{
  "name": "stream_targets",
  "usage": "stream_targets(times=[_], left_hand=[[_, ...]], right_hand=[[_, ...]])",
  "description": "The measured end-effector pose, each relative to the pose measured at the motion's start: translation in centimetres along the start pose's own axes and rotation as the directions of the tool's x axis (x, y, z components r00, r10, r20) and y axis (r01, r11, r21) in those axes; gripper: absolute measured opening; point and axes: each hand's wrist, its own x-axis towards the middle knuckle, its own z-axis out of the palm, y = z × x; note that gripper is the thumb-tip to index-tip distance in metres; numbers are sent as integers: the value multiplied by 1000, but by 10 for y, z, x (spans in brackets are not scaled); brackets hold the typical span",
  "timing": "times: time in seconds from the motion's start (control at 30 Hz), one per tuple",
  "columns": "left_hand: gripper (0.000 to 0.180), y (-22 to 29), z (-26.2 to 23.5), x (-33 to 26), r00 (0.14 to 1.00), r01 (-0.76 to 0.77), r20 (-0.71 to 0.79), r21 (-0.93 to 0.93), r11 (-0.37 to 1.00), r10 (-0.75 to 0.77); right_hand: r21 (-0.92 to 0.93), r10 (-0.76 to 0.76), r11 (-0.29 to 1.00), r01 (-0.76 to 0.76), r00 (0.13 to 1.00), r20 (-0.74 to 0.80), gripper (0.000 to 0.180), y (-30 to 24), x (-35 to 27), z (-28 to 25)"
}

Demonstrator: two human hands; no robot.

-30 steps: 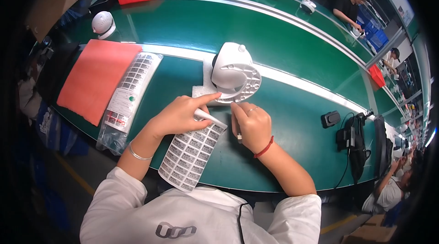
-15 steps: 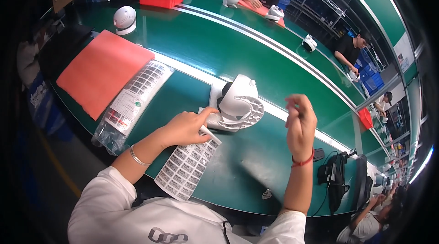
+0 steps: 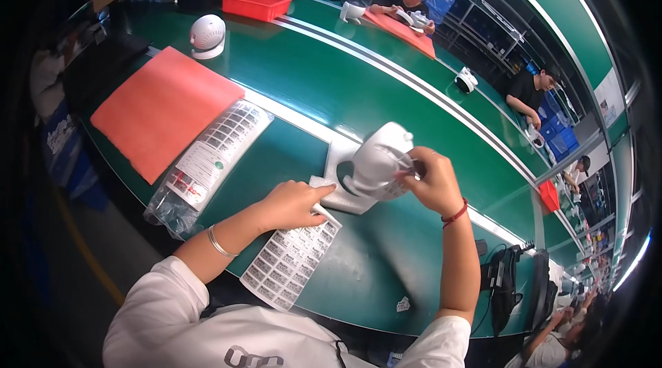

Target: Applying identification and serial number stickers to security camera components and their foam protective packaging on an assembly line.

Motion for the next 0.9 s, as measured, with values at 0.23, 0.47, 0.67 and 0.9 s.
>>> stream_targets(times=[0.23,0.47,0.67,0.9], left_hand=[[63,1,-2,0,1000,-13,2,-12,1000,13],[63,-1,2,1,1000,-22,-4,4,1000,22],[63,0,2,0,1000,-23,9,6,1000,23],[64,-3,7,2,998,-57,13,-7,998,57]], right_hand=[[-313,35,933,-176,912,-409,25,91,16,32],[-545,79,775,-320,905,-419,24,148,1,69],[-630,-15,722,-286,904,-427,27,160,9,83],[-680,23,649,-341,902,-430,21,188,11,101]])
